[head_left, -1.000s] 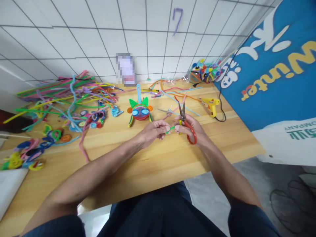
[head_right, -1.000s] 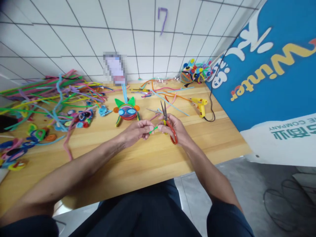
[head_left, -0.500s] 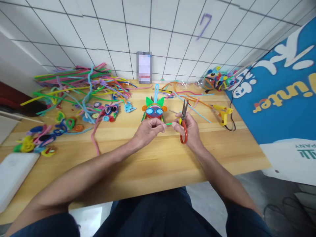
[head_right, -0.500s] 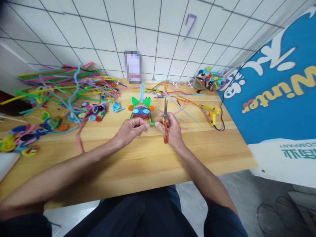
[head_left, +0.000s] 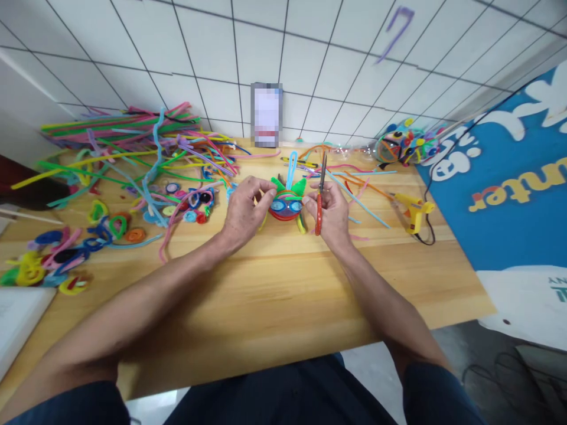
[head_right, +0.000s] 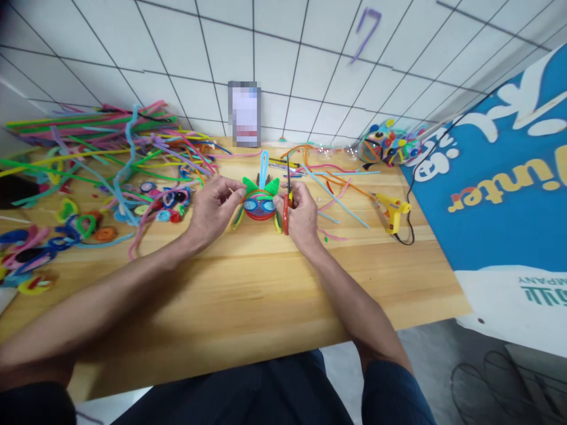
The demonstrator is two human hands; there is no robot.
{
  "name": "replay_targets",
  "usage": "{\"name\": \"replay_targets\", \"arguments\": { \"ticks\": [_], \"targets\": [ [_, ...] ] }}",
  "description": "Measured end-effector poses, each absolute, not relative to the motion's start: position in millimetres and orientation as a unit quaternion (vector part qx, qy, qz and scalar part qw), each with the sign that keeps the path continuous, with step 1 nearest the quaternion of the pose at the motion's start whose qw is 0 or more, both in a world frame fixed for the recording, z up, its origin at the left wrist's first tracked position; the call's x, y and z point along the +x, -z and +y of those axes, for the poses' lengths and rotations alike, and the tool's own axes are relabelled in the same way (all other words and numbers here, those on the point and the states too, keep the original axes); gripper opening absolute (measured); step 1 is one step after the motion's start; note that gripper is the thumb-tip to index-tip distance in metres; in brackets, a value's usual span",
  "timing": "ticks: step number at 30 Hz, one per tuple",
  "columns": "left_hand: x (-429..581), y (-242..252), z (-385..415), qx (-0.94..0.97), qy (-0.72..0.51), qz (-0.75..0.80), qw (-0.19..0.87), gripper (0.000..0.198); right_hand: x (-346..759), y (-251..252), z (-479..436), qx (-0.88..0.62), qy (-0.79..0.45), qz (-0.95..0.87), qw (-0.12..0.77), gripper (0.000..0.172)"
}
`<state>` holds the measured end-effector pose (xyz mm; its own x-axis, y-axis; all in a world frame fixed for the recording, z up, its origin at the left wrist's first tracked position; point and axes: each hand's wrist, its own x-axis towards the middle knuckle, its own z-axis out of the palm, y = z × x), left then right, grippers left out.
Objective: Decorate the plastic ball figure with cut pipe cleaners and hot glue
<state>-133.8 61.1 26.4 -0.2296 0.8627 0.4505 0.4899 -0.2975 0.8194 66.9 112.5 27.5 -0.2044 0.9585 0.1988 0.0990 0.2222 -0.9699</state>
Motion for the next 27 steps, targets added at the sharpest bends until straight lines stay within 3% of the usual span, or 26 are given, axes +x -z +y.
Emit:
{"name": "replay_targets", "arguments": {
  "ticks": [18,27],
  "targets": [
    [-126,-16,56,0.705,-0.448,0.539,0.106,0.018,59,-18,115,-0.419,-0.474,-0.613,0.473,0.045],
    [-127,-26,57,0.719,-0.409,0.555,0.085,0.020,56,-16,113,-0.424,-0.447,-0.625,0.479,0.032]
  ]
}}
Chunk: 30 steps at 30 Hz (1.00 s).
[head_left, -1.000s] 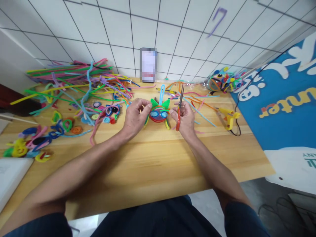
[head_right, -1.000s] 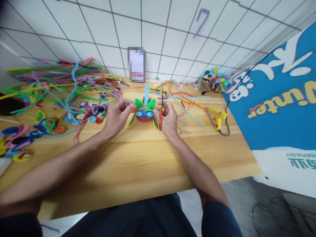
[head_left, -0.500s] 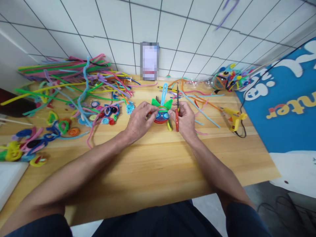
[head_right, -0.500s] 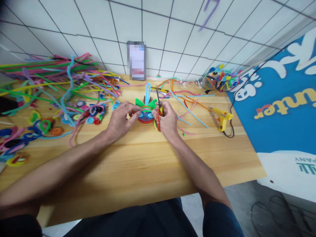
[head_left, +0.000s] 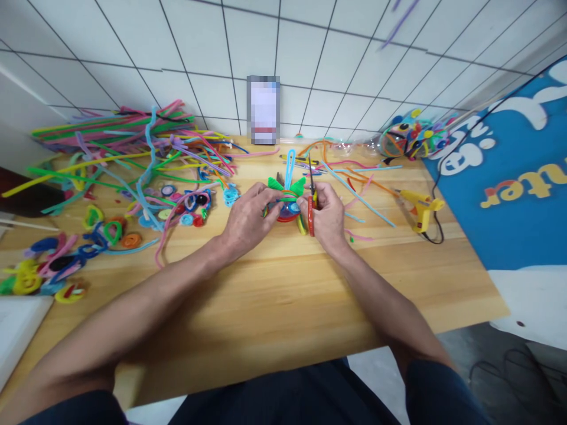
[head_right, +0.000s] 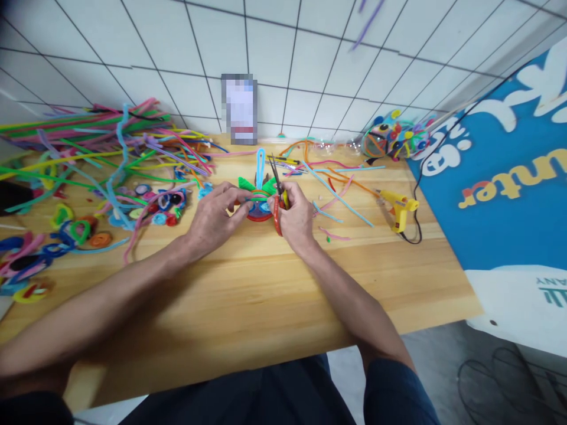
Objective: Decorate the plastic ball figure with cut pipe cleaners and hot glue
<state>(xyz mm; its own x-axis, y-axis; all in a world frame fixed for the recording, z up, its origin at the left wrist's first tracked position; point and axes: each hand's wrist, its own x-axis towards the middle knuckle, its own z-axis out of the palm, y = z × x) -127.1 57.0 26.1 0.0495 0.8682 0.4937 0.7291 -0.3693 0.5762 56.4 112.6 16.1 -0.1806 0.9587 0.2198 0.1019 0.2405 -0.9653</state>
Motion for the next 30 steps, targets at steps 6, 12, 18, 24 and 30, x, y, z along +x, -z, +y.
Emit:
{"name": "replay_targets", "arguments": {
  "ticks": [6,12,18,24,30],
  "targets": [
    [-121,-35,67,0.740,-0.341,0.574,0.077,0.019,57,-13,114,-0.436,-0.426,-0.631,0.480,0.025],
    [-114,-43,74,0.739,-0.280,0.607,0.081,0.022,58,-15,114,-0.429,-0.449,-0.623,0.476,0.032],
    [-113,-42,74,0.734,-0.278,0.617,0.063,0.023,61,-16,114,-0.439,-0.417,-0.625,0.493,0.028],
    [-114,-40,73,0.731,-0.287,0.615,0.070,0.023,58,-15,112,-0.447,-0.388,-0.648,0.479,0.022],
    [-115,-42,72,0.735,-0.275,0.615,0.076,0.025,55,-12,112,-0.443,-0.367,-0.667,0.474,0.020]
  ]
}}
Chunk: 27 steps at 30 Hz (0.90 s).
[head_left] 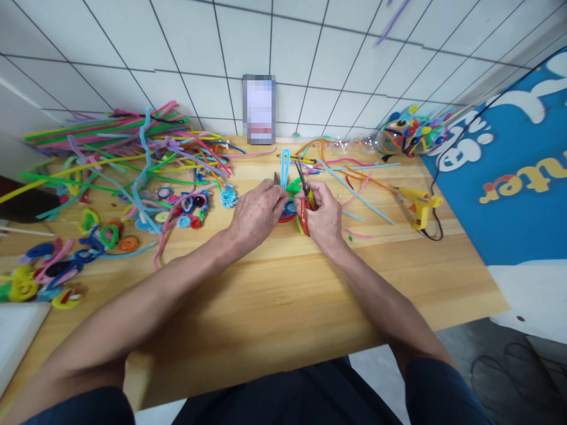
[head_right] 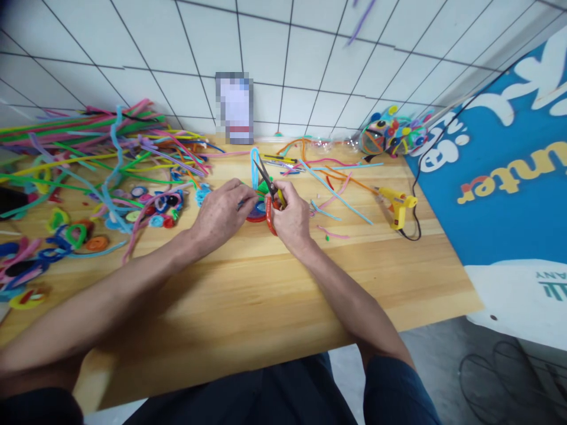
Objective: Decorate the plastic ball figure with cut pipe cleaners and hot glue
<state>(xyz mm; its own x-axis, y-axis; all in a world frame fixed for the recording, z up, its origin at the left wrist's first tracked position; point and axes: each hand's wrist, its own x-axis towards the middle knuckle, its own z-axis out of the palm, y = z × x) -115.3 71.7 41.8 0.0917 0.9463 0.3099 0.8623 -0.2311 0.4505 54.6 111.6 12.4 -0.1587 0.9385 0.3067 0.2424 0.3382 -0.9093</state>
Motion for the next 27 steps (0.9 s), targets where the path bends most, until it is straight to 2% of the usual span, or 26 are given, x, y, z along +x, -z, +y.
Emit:
{"name": "replay_targets", "arguments": {
  "ticks": [7,14,21,27],
  "targets": [
    [-118,-42,72,0.733,-0.301,0.602,0.096,0.025,53,-13,110,-0.450,-0.350,-0.675,0.468,0.024],
    [-136,-56,75,0.708,-0.346,0.590,0.174,0.040,54,-8,111,-0.445,-0.340,-0.681,0.472,0.027],
    [-145,-62,76,0.692,-0.372,0.599,0.158,0.033,54,-8,112,-0.440,-0.337,-0.690,0.466,0.025],
    [-142,-56,76,0.732,-0.345,0.573,0.134,0.019,55,-6,113,-0.442,-0.335,-0.691,0.464,0.026]
  ]
}}
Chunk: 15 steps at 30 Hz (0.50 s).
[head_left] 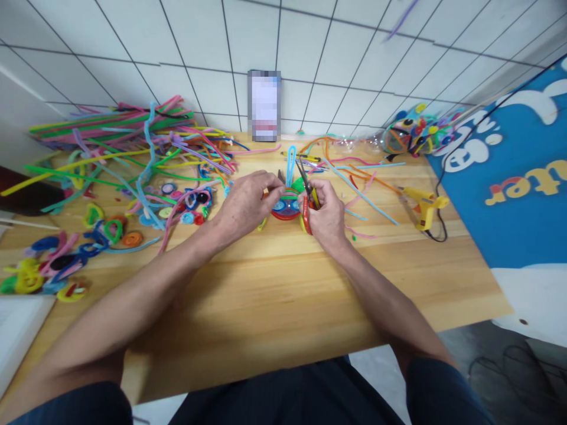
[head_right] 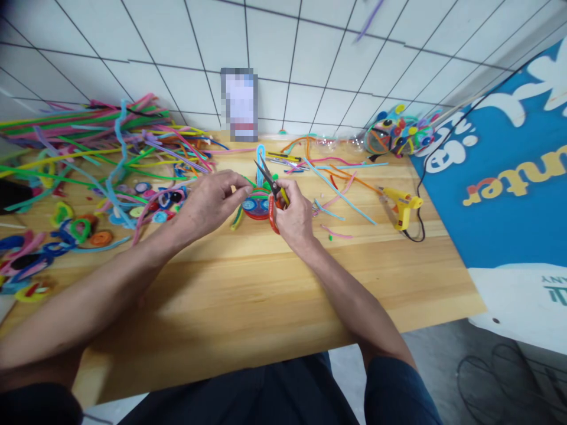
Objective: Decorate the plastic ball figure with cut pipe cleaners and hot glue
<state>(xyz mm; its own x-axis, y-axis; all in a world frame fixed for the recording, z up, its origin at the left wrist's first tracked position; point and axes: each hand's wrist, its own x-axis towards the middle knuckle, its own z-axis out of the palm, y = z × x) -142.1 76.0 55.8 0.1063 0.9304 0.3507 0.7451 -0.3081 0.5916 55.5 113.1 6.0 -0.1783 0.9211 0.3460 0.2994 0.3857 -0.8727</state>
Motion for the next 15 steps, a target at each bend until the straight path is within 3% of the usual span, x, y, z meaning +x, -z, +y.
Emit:
{"name": "replay_targets", "arguments": {
  "ticks": [9,15],
  "targets": [
    [-123,-68,67,0.775,-0.236,0.580,0.085,0.020,61,-12,110,-0.426,-0.303,-0.711,0.470,0.025],
    [-109,-77,61,0.780,-0.235,0.575,0.072,0.018,70,-25,95,-0.421,-0.272,-0.725,0.473,0.028]
  ]
}}
